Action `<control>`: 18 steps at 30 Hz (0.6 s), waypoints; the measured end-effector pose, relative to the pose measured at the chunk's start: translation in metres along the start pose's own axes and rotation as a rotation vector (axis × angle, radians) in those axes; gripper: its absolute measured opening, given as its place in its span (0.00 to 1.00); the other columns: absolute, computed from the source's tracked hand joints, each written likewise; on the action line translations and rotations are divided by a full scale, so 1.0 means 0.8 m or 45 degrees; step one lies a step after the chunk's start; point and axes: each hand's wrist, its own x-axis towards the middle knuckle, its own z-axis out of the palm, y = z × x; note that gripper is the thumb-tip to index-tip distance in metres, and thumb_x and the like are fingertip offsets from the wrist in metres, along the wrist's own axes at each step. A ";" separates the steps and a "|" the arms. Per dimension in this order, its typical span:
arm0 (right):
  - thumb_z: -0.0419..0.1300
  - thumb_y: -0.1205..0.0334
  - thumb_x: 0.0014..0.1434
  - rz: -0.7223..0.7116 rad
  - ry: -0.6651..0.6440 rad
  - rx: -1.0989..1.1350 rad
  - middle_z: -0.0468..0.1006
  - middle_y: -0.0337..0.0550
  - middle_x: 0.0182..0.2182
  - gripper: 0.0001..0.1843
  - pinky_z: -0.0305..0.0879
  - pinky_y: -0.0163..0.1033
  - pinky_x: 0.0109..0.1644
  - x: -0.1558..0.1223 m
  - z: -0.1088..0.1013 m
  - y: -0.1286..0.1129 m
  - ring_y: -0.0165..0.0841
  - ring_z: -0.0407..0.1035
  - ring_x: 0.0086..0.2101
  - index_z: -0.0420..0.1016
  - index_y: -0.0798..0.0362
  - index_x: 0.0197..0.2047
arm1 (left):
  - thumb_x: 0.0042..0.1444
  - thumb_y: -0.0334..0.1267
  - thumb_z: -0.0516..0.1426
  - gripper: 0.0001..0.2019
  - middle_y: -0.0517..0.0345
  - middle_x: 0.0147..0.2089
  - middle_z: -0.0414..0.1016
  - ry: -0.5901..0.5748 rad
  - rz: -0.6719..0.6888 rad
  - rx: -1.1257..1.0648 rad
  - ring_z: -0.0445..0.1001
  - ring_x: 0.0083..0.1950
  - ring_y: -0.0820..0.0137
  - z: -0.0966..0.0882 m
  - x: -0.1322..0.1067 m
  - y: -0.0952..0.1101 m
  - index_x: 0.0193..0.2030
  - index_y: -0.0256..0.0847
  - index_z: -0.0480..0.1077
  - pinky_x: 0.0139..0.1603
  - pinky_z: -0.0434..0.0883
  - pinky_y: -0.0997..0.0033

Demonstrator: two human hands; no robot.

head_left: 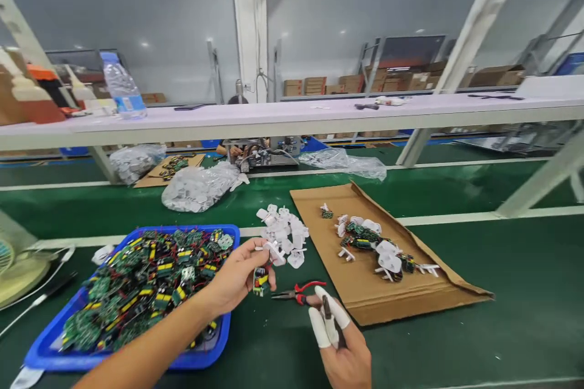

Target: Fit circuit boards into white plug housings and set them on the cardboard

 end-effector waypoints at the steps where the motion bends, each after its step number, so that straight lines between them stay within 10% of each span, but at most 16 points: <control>1: 0.58 0.64 0.67 0.019 -0.013 0.051 0.82 0.47 0.43 0.21 0.78 0.40 0.48 0.008 0.010 -0.013 0.35 0.79 0.39 0.69 0.49 0.62 | 0.53 0.46 0.69 0.17 0.58 0.35 0.78 0.031 -0.036 -0.061 0.76 0.24 0.73 -0.002 -0.018 -0.004 0.40 0.40 0.69 0.26 0.71 0.75; 11: 0.58 0.72 0.63 -0.270 -0.460 0.258 0.80 0.48 0.41 0.18 0.76 0.39 0.43 0.031 0.096 -0.093 0.35 0.77 0.39 0.73 0.51 0.55 | 0.42 0.46 0.75 0.22 0.62 0.30 0.74 0.501 -0.112 -0.426 0.68 0.24 0.78 -0.049 -0.115 -0.043 0.37 0.39 0.73 0.28 0.70 0.77; 18: 0.55 0.73 0.62 -0.506 -0.402 0.061 0.77 0.49 0.39 0.20 0.72 0.43 0.39 0.033 0.126 -0.100 0.36 0.73 0.36 0.69 0.51 0.57 | 0.43 0.43 0.74 0.22 0.61 0.33 0.75 0.622 0.103 -0.007 0.72 0.28 0.74 -0.075 -0.139 -0.054 0.40 0.40 0.70 0.30 0.68 0.76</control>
